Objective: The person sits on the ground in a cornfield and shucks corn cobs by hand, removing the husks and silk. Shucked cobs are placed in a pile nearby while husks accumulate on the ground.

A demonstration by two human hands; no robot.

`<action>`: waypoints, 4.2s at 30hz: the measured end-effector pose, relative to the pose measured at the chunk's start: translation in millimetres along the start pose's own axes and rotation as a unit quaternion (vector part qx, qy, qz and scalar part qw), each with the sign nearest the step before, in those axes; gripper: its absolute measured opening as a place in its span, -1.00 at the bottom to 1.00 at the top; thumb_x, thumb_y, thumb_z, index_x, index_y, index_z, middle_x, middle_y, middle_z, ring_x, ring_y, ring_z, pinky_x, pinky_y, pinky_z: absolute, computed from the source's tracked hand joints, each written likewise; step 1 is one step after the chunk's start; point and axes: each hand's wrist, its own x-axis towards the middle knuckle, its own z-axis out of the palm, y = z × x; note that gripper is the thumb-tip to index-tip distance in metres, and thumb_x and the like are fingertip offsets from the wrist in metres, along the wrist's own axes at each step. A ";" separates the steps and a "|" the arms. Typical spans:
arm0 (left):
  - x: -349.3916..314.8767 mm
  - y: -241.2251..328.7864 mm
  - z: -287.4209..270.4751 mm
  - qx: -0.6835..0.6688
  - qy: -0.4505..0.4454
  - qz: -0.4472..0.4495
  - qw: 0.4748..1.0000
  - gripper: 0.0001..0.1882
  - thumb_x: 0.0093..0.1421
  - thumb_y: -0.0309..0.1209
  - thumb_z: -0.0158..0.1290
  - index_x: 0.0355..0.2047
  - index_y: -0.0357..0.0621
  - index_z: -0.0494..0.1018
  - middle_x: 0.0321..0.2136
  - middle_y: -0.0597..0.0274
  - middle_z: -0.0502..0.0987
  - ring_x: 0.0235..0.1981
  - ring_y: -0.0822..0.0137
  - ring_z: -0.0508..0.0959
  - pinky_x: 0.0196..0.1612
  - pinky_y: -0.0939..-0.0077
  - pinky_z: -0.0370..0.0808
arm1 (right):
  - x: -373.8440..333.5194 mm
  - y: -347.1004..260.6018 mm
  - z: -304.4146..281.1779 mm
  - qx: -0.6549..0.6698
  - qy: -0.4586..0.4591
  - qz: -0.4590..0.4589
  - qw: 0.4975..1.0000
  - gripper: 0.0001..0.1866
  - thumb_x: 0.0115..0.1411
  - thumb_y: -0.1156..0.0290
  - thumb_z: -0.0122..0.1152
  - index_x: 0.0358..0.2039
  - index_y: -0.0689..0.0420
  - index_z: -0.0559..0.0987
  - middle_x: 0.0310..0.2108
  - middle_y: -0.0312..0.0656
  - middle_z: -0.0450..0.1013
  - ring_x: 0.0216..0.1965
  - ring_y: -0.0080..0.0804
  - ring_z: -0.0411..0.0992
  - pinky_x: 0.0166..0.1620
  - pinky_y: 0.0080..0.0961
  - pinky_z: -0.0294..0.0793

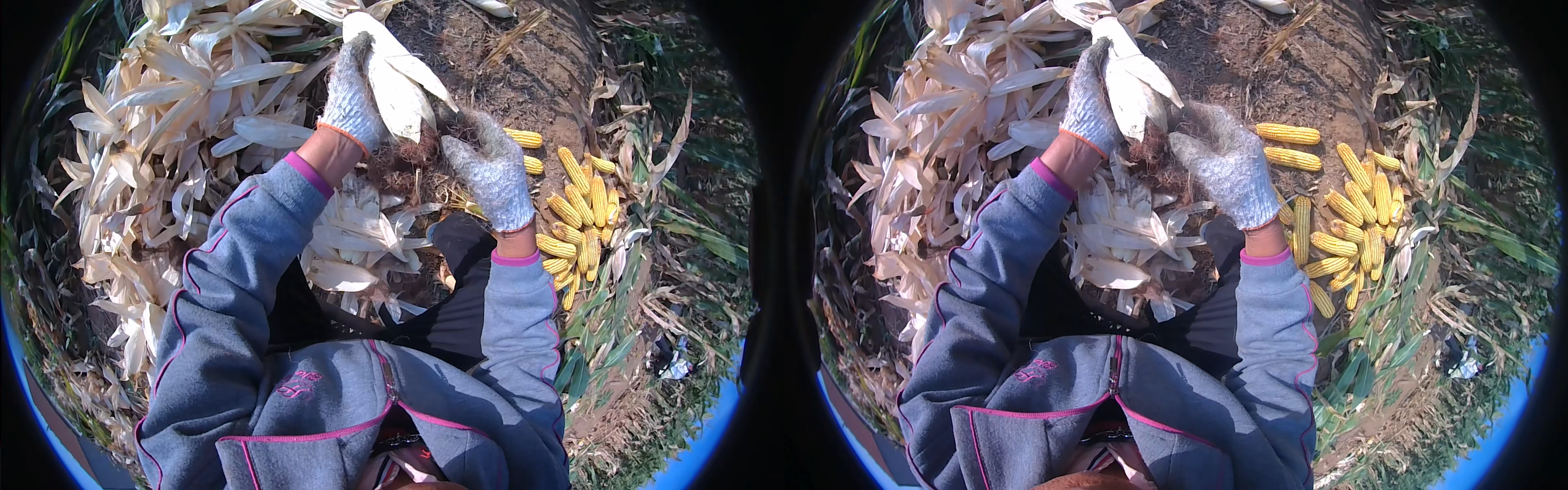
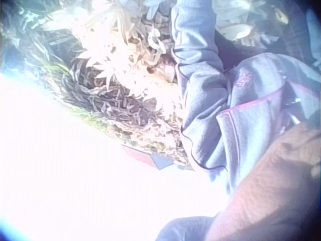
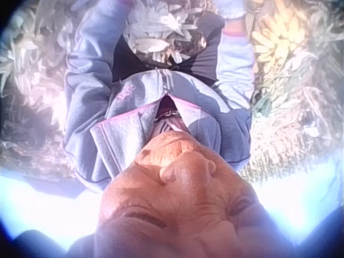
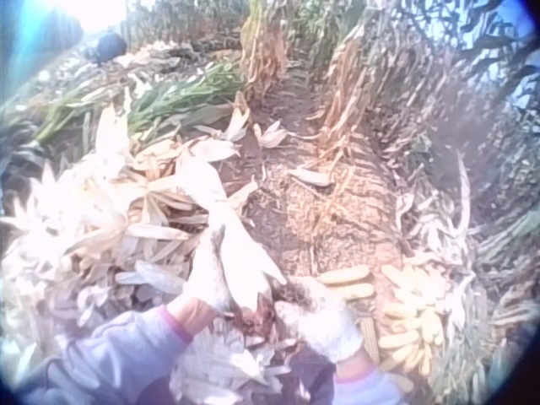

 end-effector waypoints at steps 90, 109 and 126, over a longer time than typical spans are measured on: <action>-89.4 -17.1 1.9 0.336 -0.168 -0.178 0.909 -0.31 0.09 -0.41 0.15 0.17 -0.22 0.07 -0.04 0.18 0.34 -0.03 0.42 0.37 0.06 0.48 0.35 | 68.5 53.8 -129.7 0.131 0.462 -0.080 0.874 -0.70 0.20 0.30 0.17 -0.11 0.19 0.47 -0.31 -0.23 0.49 -0.45 -0.55 0.41 -0.44 -0.63 0.41; -40.4 -43.9 6.9 0.152 -0.098 -0.176 0.968 -0.63 0.22 -0.27 0.06 0.00 -0.09 0.36 -0.20 0.27 0.51 -0.21 0.40 0.53 -0.12 0.47 0.48 | 16.7 12.3 20.2 -0.211 0.184 0.016 0.960 -0.68 0.28 0.32 -0.03 0.00 0.14 0.47 -0.28 0.11 0.50 -0.25 0.02 0.50 -0.22 -0.28 0.45; -34.0 -31.6 2.8 0.518 -0.229 -0.105 0.818 -0.37 0.09 -0.41 0.18 0.15 -0.23 0.20 -0.05 0.23 0.43 -0.10 0.44 0.45 -0.02 0.55 0.40 | 40.8 31.0 -57.1 0.012 0.343 -0.080 0.936 -0.75 0.24 0.40 0.00 -0.19 0.33 0.48 -0.24 -0.01 0.50 -0.18 -0.11 0.46 -0.10 -0.41 0.41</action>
